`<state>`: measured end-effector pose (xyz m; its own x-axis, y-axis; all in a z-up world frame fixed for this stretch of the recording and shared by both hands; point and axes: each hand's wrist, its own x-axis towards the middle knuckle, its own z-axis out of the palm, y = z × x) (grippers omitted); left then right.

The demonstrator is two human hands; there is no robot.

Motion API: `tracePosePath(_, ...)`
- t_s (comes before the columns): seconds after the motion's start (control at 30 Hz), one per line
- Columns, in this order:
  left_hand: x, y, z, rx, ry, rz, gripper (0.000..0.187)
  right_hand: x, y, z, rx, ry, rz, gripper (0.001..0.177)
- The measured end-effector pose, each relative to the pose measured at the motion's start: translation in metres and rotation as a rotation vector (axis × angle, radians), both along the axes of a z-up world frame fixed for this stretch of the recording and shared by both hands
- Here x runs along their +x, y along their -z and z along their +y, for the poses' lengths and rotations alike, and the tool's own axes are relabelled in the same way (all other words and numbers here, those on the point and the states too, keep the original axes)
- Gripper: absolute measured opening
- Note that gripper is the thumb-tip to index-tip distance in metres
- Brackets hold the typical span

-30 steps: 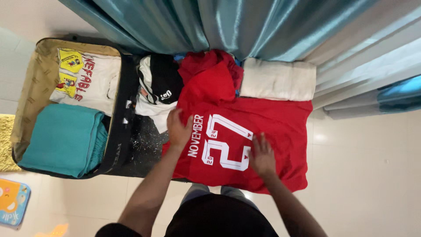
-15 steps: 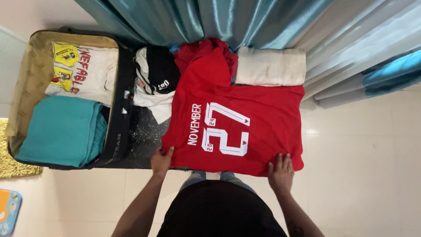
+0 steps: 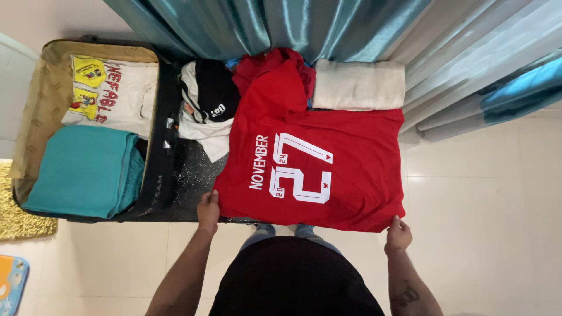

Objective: The person packs clothing into a suitcase by hand, folding a blue shirt and a red jersey and placing them inside alongside other garments.

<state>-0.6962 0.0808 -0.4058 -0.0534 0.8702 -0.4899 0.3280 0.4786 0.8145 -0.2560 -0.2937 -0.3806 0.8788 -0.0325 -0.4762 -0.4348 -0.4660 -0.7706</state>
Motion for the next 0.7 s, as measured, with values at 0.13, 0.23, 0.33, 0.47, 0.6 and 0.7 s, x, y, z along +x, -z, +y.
tracePosePath(0.13,0.004,-0.004,0.001,0.03,0.03,0.046,0.048,0.003,0.0,-0.001,-0.099,0.055,0.048,0.046)
tracePosePath(0.23,0.013,-0.023,0.001,-0.088,0.081,-0.031,0.058,0.003,-0.003,-0.003,-0.146,0.004,-0.077,0.04)
tracePosePath(0.33,0.017,-0.058,0.001,-0.318,0.217,-0.018,0.07,0.002,-0.004,-0.005,-0.267,-0.008,-0.231,0.041)
tracePosePath(0.47,0.009,-0.076,0.003,-0.469,0.475,0.115,0.078,0.002,-0.004,-0.008,-0.165,0.124,-0.176,0.038)
tracePosePath(0.6,-0.009,-0.062,0.005,-0.542,0.778,0.273,0.076,0.001,-0.003,-0.01,0.121,0.317,-0.018,0.031)
tracePosePath(0.7,-0.015,-0.064,0.003,-0.437,0.728,0.331,0.064,0.004,-0.005,-0.012,0.204,0.313,0.088,0.026)
